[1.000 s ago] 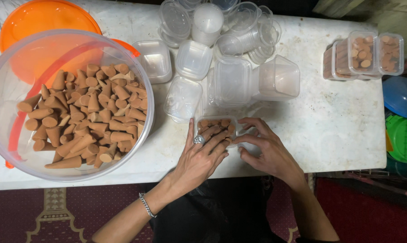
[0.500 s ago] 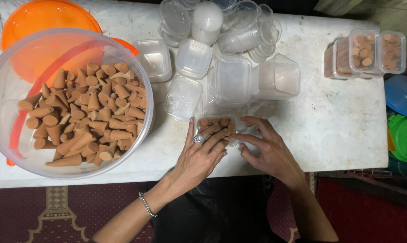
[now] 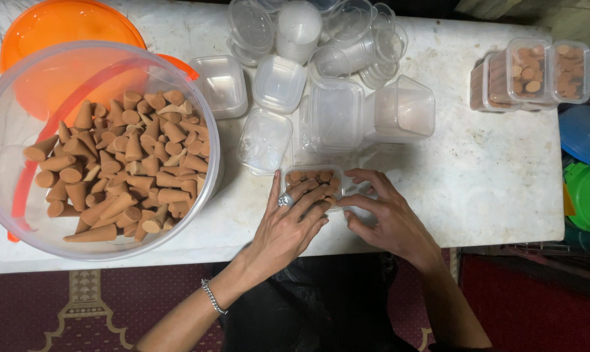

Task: The person transfers small brown cone-shaped items from a large clear container into small clear plastic containers. They arrange the cones upright inside each small container, then place a lid on top and set the filled container aside. The process repeats with additional empty containers.

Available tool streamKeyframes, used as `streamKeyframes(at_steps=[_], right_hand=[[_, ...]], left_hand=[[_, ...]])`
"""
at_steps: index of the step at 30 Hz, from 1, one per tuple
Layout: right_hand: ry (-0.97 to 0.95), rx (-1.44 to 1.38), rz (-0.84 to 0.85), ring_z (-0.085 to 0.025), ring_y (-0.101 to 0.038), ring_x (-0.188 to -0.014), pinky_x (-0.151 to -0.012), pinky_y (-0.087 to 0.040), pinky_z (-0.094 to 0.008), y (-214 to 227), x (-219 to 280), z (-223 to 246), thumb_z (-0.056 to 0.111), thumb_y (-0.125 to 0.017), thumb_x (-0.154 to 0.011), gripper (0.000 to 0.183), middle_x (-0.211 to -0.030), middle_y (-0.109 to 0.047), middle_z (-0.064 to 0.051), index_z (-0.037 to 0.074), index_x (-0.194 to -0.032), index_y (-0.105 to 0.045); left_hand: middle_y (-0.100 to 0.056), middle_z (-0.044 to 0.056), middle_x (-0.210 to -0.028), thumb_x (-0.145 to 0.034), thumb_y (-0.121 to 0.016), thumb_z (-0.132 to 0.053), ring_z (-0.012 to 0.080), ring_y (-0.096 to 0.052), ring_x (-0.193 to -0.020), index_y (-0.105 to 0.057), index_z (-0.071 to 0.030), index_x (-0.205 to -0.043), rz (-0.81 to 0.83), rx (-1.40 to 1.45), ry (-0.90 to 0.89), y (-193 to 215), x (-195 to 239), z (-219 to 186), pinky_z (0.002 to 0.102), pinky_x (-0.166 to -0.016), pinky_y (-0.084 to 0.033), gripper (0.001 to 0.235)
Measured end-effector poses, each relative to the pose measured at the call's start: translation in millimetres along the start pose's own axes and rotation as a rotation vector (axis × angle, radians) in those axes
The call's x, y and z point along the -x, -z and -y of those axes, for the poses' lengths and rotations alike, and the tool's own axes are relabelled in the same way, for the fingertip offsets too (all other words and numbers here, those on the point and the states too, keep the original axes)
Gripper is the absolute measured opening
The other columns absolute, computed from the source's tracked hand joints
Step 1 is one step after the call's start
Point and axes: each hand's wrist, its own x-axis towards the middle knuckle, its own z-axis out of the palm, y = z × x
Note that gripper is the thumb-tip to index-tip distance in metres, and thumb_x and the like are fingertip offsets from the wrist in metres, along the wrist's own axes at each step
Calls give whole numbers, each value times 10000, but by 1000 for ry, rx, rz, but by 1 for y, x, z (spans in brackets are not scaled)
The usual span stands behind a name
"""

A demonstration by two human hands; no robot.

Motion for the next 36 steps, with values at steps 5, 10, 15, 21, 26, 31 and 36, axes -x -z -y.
streamKeyframes(at_steps=[5, 10, 15, 21, 26, 31, 36], right_hand=[[-2, -12, -3, -346, -624, -1119, -896, -547, -442, 1, -2, 2, 121, -675, -861, 229, -1261, -582, -142, 163, -1074, -746], [21, -8, -19, -341, -626, -1111, -884, -553, -437, 1, -2, -1, 109, -679, -856, 235, -1254, -589, -150, 144, -1075, -757], [30, -11, -28, -341, -621, -1122, -878, -549, -438, -1, -1, -4, 113, -673, -855, 266, -1281, -593, -146, 163, -1099, -765], [-13, -91, -37, -335, -635, -1112, -913, -548, -453, 12, -9, -4, 93, -674, -841, 377, -1290, -603, -136, 163, -1208, -726], [37, -64, -20, -262, -571, -1289, -964, -505, -356, 34, -29, 12, 20, -640, -864, 374, -1373, -541, -110, 96, -1230, -666], [122, -66, -62, -240, -652, -1103, -863, -556, -322, 54, -60, 45, -42, -610, -902, 302, -1327, -575, -140, 71, -1176, -667], [360, -38, -74, -261, -675, -1027, -856, -591, -309, 64, -95, 87, -104, -633, -911, 265, -1234, -619, -185, 12, -1145, -675]], left_hand=[[-671, 120, -1226, -975, -631, -230, 318, -561, -1269, -708, -111, -1042, -12, 9, -11, -1, 5, 3, 733, -1131, -207, 157], [-669, 123, -1222, -966, -638, -212, 326, -565, -1261, -714, -106, -1026, -11, 19, -9, -4, 9, 5, 747, -1120, -198, 143], [-668, 121, -1225, -963, -647, -225, 325, -563, -1268, -704, -106, -1051, -13, 10, -21, -3, 7, 4, 756, -1115, -201, 158], [-697, 72, -1197, -971, -641, -198, 284, -642, -1191, -716, -136, -1135, -156, 108, 1, 26, 6, -6, 625, -1110, -364, 190], [-716, 129, -1014, -922, -723, -46, 280, -718, -978, -700, -14, -974, -268, 107, -179, 84, 1, -13, 473, -985, -518, 65], [-748, 84, -933, -886, -723, -59, 218, -750, -883, -738, -56, -904, -361, 97, -165, 131, 16, -20, 405, -907, -584, 24], [-749, 76, -853, -850, -712, -141, 196, -756, -823, -741, -113, -835, -592, -46, -37, 158, 31, -9, 394, -888, -573, 43]])
